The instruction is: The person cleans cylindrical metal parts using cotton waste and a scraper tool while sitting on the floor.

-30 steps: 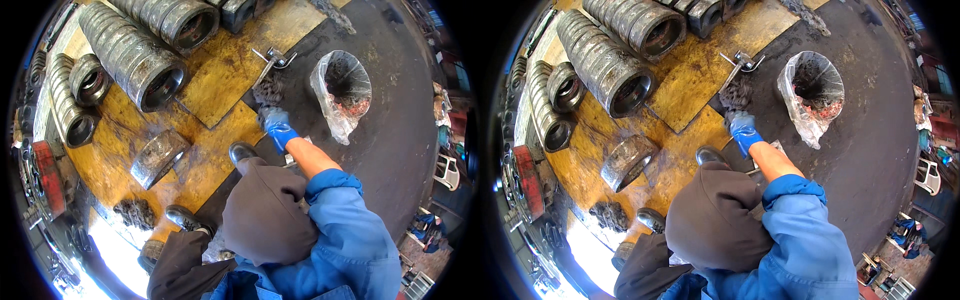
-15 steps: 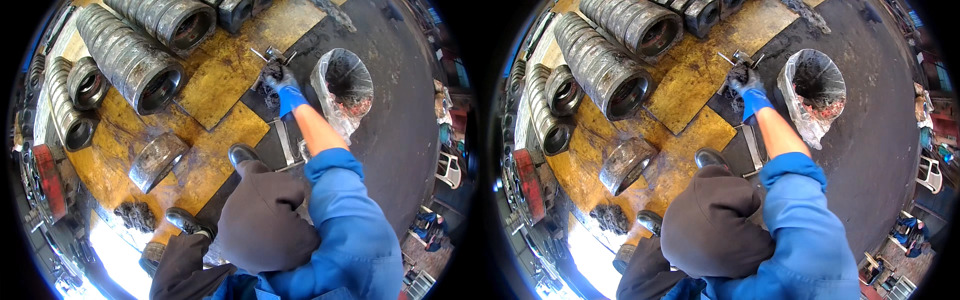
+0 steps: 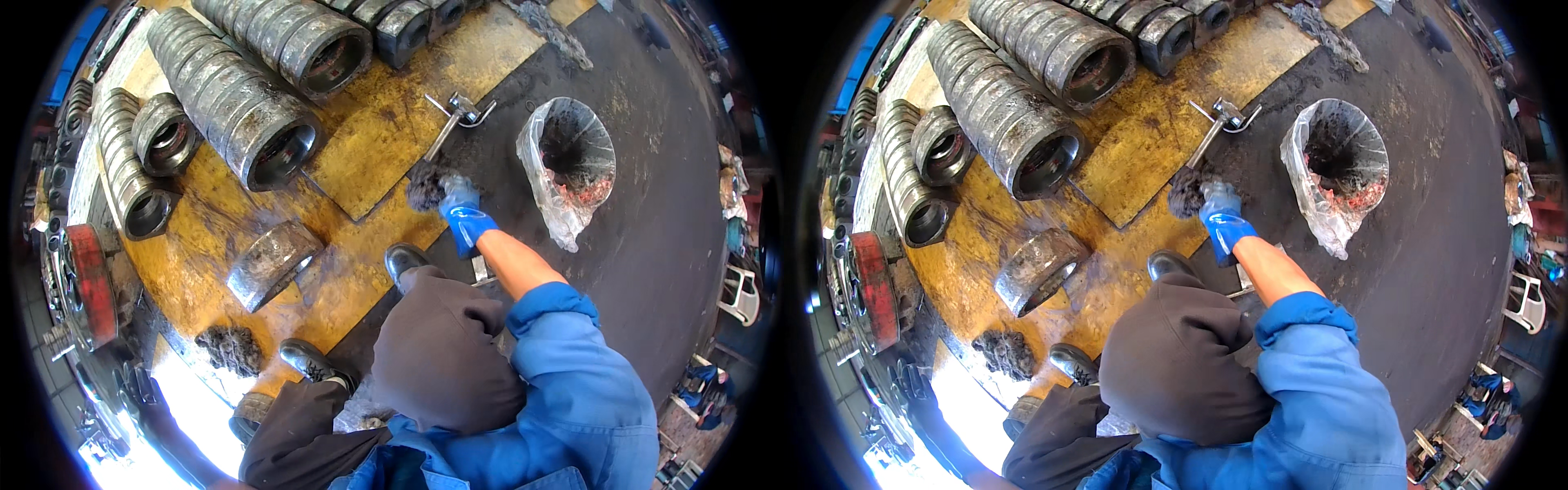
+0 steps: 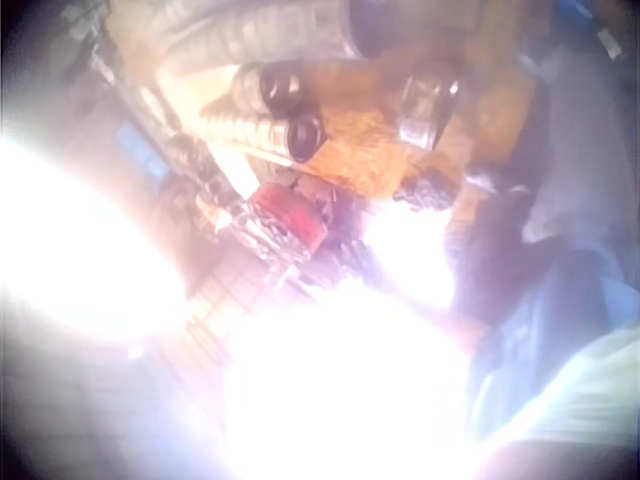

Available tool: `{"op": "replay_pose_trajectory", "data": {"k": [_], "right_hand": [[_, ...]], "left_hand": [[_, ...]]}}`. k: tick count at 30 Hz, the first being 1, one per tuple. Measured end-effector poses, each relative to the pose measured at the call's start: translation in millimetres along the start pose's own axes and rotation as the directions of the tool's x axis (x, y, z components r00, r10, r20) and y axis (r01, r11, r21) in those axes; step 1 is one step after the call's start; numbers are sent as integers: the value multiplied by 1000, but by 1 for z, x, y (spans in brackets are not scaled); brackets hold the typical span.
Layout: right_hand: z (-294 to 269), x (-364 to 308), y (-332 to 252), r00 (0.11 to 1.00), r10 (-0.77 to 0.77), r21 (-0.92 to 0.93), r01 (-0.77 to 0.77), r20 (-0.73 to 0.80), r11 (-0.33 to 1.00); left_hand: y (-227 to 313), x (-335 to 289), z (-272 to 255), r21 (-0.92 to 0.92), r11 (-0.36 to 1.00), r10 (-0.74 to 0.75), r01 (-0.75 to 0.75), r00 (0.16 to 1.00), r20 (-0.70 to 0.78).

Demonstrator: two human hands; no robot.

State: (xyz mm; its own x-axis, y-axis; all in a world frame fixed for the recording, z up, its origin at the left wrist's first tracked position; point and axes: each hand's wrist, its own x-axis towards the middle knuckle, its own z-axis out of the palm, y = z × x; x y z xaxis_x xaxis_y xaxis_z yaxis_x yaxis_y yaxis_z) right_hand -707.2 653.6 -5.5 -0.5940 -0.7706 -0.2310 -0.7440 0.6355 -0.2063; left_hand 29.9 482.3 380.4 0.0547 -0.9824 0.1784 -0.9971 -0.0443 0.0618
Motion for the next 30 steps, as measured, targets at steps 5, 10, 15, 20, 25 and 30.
{"op": "replay_pose_trajectory", "data": {"k": [5,10,15,20,25,30], "right_hand": [[-16,43,-1,985,-53,421,118,-163,899],[-60,149,-25,971,73,719,118,-229,685],[-67,206,-107,946,72,558,124,-315,820],[26,224,-134,960,-79,13,86,-269,996],[34,127,-197,915,-389,-108,400,110,910],[107,87,-156,890,-369,809,-416,268,-415]], "left_hand": [[10,-18,-11,-351,925,-164,144,986,-27],[41,-32,-21,-595,765,-291,247,957,23],[68,-36,-25,-731,588,-384,346,915,124],[71,-28,-17,-855,300,-534,424,817,218],[82,-37,-20,-739,578,-417,346,904,96],[91,-30,-21,-605,776,-218,177,976,7]]}}
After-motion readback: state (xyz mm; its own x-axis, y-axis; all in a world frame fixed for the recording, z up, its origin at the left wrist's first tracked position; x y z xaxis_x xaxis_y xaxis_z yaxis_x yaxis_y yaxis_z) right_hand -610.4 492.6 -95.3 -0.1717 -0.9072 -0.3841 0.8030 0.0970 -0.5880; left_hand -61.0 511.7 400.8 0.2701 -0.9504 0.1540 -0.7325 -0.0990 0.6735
